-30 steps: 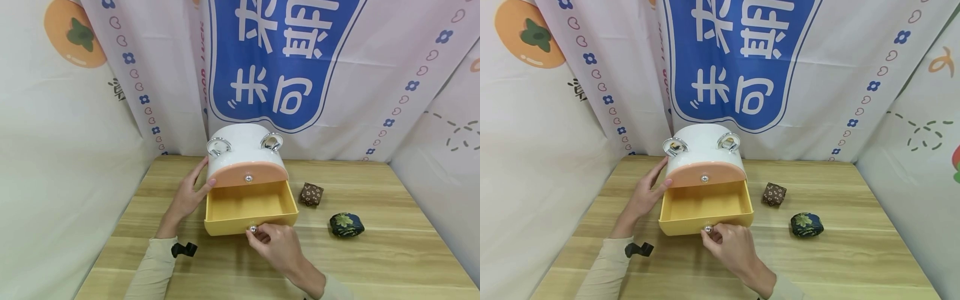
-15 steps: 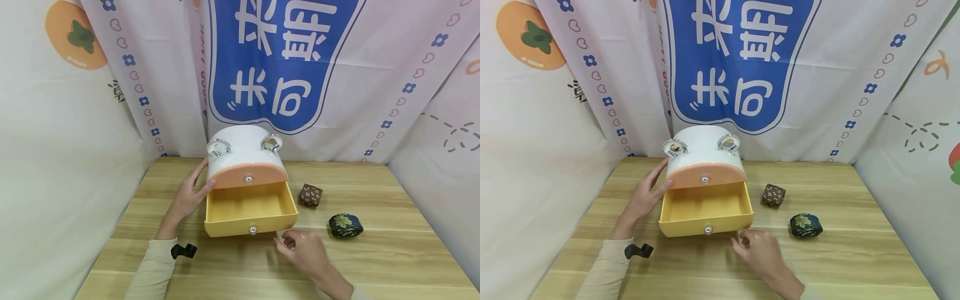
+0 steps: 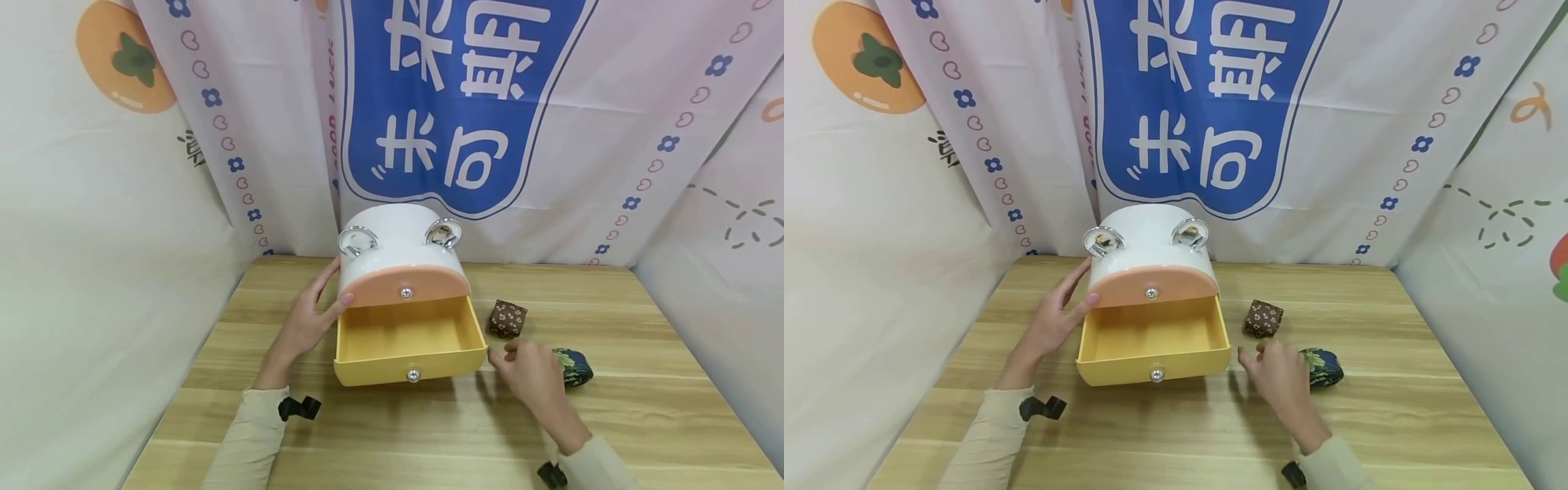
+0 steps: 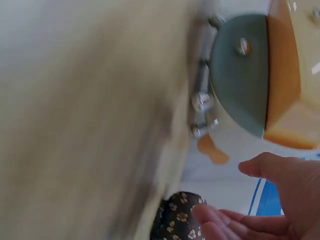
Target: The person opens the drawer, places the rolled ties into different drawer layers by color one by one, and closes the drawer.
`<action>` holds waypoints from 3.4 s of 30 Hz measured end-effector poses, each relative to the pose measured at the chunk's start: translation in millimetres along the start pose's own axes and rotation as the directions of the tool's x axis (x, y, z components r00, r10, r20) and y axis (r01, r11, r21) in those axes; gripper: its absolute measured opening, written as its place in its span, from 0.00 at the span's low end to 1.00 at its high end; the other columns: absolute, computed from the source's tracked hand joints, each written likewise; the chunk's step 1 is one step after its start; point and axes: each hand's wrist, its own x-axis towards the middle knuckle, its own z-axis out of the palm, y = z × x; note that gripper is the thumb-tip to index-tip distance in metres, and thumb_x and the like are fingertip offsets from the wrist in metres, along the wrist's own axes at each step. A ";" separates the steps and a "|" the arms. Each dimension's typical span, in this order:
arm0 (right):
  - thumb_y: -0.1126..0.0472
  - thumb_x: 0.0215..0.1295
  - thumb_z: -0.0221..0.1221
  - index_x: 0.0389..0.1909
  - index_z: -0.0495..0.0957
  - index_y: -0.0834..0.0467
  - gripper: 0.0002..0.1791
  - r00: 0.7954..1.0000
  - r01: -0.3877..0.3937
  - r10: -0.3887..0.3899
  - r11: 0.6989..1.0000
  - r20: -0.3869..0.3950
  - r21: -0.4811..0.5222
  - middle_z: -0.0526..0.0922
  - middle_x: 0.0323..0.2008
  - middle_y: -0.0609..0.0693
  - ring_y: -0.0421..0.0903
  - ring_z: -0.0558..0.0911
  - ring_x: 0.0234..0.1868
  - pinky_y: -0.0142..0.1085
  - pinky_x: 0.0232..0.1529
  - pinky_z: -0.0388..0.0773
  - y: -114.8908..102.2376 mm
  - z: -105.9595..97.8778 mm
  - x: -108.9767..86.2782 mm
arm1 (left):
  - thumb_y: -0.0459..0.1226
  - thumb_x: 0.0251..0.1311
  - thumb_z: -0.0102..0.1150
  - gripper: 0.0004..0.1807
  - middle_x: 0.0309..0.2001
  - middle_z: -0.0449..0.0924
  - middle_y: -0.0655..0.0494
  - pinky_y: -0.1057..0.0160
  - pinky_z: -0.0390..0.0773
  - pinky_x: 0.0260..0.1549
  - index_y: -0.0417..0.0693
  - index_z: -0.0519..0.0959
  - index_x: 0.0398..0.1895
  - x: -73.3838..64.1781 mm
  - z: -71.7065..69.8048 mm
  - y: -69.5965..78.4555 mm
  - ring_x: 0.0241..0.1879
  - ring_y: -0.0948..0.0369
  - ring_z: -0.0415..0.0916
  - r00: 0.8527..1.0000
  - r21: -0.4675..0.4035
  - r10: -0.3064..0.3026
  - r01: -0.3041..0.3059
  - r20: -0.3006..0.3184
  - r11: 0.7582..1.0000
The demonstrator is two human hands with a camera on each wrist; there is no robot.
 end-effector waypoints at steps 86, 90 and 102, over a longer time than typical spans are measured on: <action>0.50 0.57 0.77 0.43 0.87 0.66 0.24 0.980 0.117 -0.130 0.989 0.153 0.091 0.91 0.30 0.53 0.40 0.85 0.28 0.30 0.26 0.83 -16.2 -112.8 43.3 | 0.54 0.72 0.60 0.42 0.85 0.54 0.60 0.32 0.56 0.80 0.64 0.56 0.85 2.4 -0.3 -0.9 0.85 0.46 0.51 1.000 -0.013 0.024 -0.024 0.014 1.000; 0.50 0.57 0.77 0.44 0.87 0.66 0.24 0.972 0.136 -0.154 0.985 0.177 0.108 0.91 0.31 0.53 0.41 0.86 0.30 0.29 0.28 0.84 -24.0 -125.6 44.1 | 0.54 0.72 0.61 0.42 0.85 0.54 0.58 0.32 0.55 0.80 0.62 0.56 0.85 2.9 -0.4 -1.1 0.85 0.46 0.51 1.000 -0.011 0.028 -0.028 0.011 1.000; 0.50 0.55 0.78 0.47 0.88 0.64 0.26 0.943 0.246 -0.261 0.964 0.204 0.097 0.92 0.36 0.52 0.42 0.89 0.35 0.33 0.34 0.88 -55.5 -145.0 51.5 | 0.54 0.72 0.61 0.42 0.85 0.55 0.60 0.33 0.55 0.81 0.61 0.57 0.85 1.6 -1.8 -2.3 0.84 0.46 0.52 1.000 -0.004 0.025 -0.025 -0.002 1.000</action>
